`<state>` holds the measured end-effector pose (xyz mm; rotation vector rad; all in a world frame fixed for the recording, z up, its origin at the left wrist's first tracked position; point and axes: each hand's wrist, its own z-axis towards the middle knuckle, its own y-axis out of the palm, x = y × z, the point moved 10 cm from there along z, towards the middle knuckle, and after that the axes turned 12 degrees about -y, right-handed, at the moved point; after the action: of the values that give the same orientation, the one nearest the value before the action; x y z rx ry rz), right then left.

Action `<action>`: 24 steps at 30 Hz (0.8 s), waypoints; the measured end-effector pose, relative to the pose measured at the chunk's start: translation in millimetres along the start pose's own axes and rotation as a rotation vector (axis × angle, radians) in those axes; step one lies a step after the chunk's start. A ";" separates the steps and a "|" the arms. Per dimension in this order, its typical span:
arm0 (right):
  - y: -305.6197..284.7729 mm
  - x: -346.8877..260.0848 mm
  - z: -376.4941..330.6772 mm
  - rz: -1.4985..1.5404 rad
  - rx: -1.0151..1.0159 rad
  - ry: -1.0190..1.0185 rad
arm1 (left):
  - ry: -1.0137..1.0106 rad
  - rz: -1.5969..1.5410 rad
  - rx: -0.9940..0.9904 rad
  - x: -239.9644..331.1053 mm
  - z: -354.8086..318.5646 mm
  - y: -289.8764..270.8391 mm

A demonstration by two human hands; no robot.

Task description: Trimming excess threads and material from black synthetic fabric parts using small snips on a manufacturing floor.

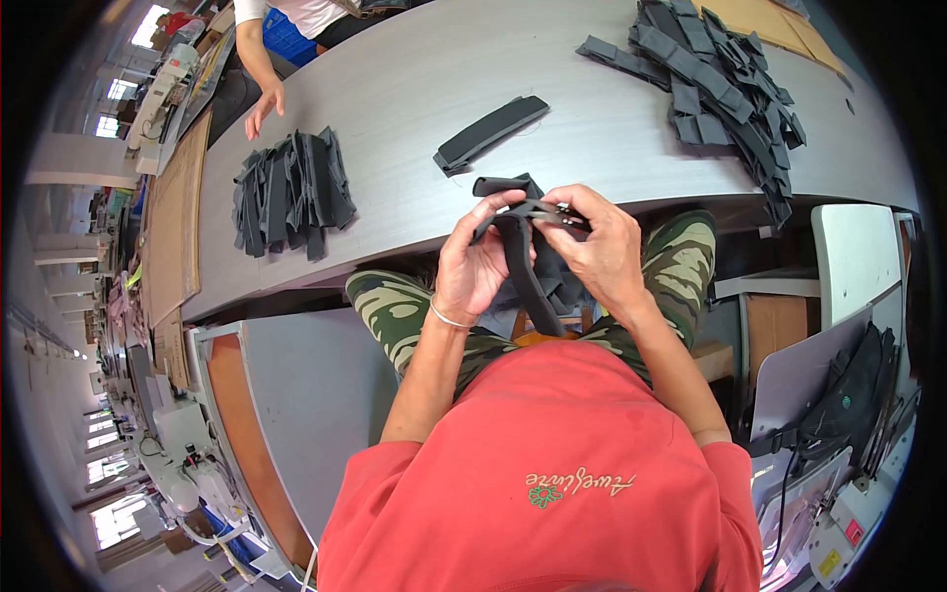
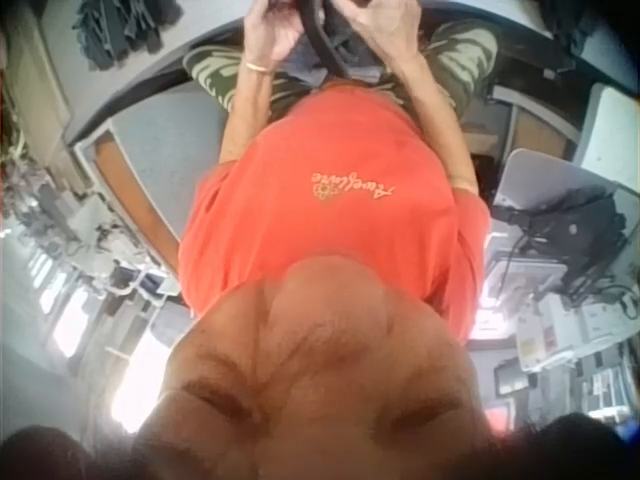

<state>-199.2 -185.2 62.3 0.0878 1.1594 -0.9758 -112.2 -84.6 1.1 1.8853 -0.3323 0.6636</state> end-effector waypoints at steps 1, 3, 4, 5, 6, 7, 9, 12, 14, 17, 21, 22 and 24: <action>1.3 -4.1 1.4 -0.109 0.001 -0.062 | -0.015 0.019 -0.021 -1.9 -0.4 2.8; 2.0 -2.3 0.3 -0.120 -0.010 -0.052 | -0.008 0.047 -0.010 -2.7 -1.0 1.8; 2.5 -0.6 -0.6 -0.131 -0.022 -0.041 | -0.001 0.074 0.002 -2.2 -1.7 1.8; 2.6 2.3 -2.0 -0.131 -0.024 -0.041 | -0.007 0.067 -0.010 -0.9 -3.1 3.4; 6.0 16.1 -5.9 0.019 -0.034 0.049 | -0.008 0.065 -0.010 -0.7 -3.6 3.9; 9.9 27.6 -9.7 0.170 -0.044 0.139 | -0.007 0.109 0.013 -0.5 -4.1 2.8; 11.8 33.9 -10.5 0.342 -0.048 0.196 | -0.007 0.173 0.079 0.2 -4.9 0.4; 18.9 30.6 -11.2 0.599 -0.087 0.285 | 0.091 0.408 0.156 4.3 -6.3 -5.3; 30.8 35.5 -18.5 0.677 -0.157 0.414 | 0.128 0.437 0.170 5.7 -6.7 -3.1; 29.3 38.2 -18.0 0.617 -0.126 0.383 | 0.201 0.708 0.256 10.8 -7.6 -1.9; 8.0 19.9 -10.2 0.178 -0.086 0.125 | 0.196 0.777 0.273 10.7 -8.1 -0.3; 8.7 15.5 -10.1 0.183 -0.095 0.119 | 0.202 0.776 0.283 11.7 -9.0 -1.9; 2.0 -1.9 -4.7 -0.006 -0.106 0.016 | 0.178 0.764 0.320 11.5 -9.9 -7.7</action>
<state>-201.3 -180.4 60.9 0.0076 1.2246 -0.9182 -101.9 -71.6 4.8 1.9587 -0.8908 1.4541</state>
